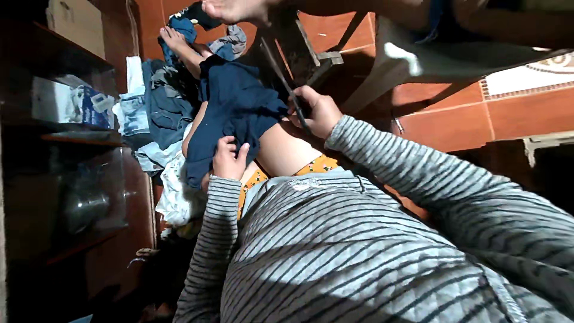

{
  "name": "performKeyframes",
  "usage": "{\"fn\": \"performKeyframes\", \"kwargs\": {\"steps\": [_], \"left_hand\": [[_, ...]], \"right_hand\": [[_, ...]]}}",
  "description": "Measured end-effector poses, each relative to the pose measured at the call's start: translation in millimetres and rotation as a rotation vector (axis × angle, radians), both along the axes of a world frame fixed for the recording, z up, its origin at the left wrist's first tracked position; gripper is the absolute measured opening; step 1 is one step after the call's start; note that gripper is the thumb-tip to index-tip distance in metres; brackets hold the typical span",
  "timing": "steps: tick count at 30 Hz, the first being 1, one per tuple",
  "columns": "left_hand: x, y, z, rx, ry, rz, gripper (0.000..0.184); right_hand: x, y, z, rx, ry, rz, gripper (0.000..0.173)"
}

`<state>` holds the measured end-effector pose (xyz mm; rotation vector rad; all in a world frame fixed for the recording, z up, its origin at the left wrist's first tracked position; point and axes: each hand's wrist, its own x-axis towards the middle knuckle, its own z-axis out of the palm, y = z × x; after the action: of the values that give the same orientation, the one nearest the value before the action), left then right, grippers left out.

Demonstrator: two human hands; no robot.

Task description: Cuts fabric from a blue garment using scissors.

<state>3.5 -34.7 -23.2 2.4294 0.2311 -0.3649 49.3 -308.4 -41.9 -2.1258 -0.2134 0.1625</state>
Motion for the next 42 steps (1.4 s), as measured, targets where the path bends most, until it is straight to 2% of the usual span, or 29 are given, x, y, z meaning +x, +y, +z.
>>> {"fn": "performKeyframes", "kwargs": {"steps": [4,6,9,11,13,15,17,19,20,24,27,29,31,32,33,34,35,37,40,42], "left_hand": [[-0.2,-2.1,-4.9,-0.010,0.066,0.009,0.039],[-2.3,-1.7,-2.9,-0.126,-0.065,0.006,0.031],[-8.3,-2.9,3.3,-0.552,-0.431,0.085,0.024],[-9.3,-5.5,13.2,-0.829,-0.517,0.182,0.025],[-12.0,-6.0,23.6,-1.040,-0.366,0.296,0.029],[-16.5,-5.8,33.9,-1.151,-0.022,0.441,0.034],[-22.8,-5.8,35.6,-1.103,0.337,0.506,0.046],[-33.8,-5.0,30.2,-1.006,0.559,0.387,0.068],[-39.3,-5.8,27.2,-0.970,0.609,0.341,0.071],[-47.8,-7.2,23.9,-0.996,0.666,0.317,0.040],[-44.3,-3.0,24.0,-1.109,0.700,0.391,0.033],[-42.6,-7.5,22.7,-1.200,0.666,0.540,0.027],[-41.3,-15.4,26.1,-1.273,0.513,0.665,0.021],[-39.7,-18.8,31.2,-1.257,0.411,0.698,0.023],[-37.1,-21.9,41.1,-1.196,0.318,0.718,0.033],[-33.2,-23.3,51.2,-1.132,0.275,0.689,0.047],[-28.3,-25.7,61.4,-1.082,0.250,0.663,0.050],[-21.3,-29.7,69.2,-1.009,0.220,0.641,0.041],[-19.0,-26.2,36.3,-1.009,0.124,0.494,0.036],[-20.2,-27.0,22.1,-1.064,0.098,0.447,0.034]], "right_hand": [[17.9,8.7,-3.6,-0.159,0.000,0.098,0.057],[22.1,1.5,-9.0,-0.188,-0.032,0.122,0.057],[30.9,-15.7,-22.8,-0.152,-0.043,0.093,0.057],[36.3,-29.9,-32.6,-0.072,-0.076,0.070,0.056],[38.5,-42.4,-40.8,0.006,-0.112,0.051,0.058],[35.5,-46.2,-35.3,0.060,-0.101,0.029,0.058],[30.2,-44.3,-28.3,0.068,-0.093,0.022,0.059],[24.7,-41.2,-23.2,0.049,-0.099,0.028,0.060],[21.4,-39.3,-20.5,0.030,-0.107,0.030,0.060],[12.7,-37.4,-20.0,-0.014,-0.125,0.021,0.060],[10.8,-41.4,-24.2,0.007,-0.116,0.033,0.063],[9.3,-42.7,-20.9,0.017,-0.120,0.034,0.063],[7.6,-41.9,-12.4,0.015,-0.117,0.026,0.060],[7.9,-40.4,-8.3,0.005,-0.115,0.024,0.058],[9.1,-37.9,-2.6,-0.009,-0.117,0.025,0.056],[10.0,-33.8,5.3,-0.025,-0.130,0.016,0.054],[9.5,-27.9,14.8,-0.045,-0.147,-0.013,0.053],[7.7,-16.0,34.7,-0.062,-0.106,-0.123,0.053],[19.2,-11.6,37.2,-0.054,-0.035,-0.190,0.058],[22.7,-21.1,24.7,0.014,0.051,-0.105,0.056]]}}
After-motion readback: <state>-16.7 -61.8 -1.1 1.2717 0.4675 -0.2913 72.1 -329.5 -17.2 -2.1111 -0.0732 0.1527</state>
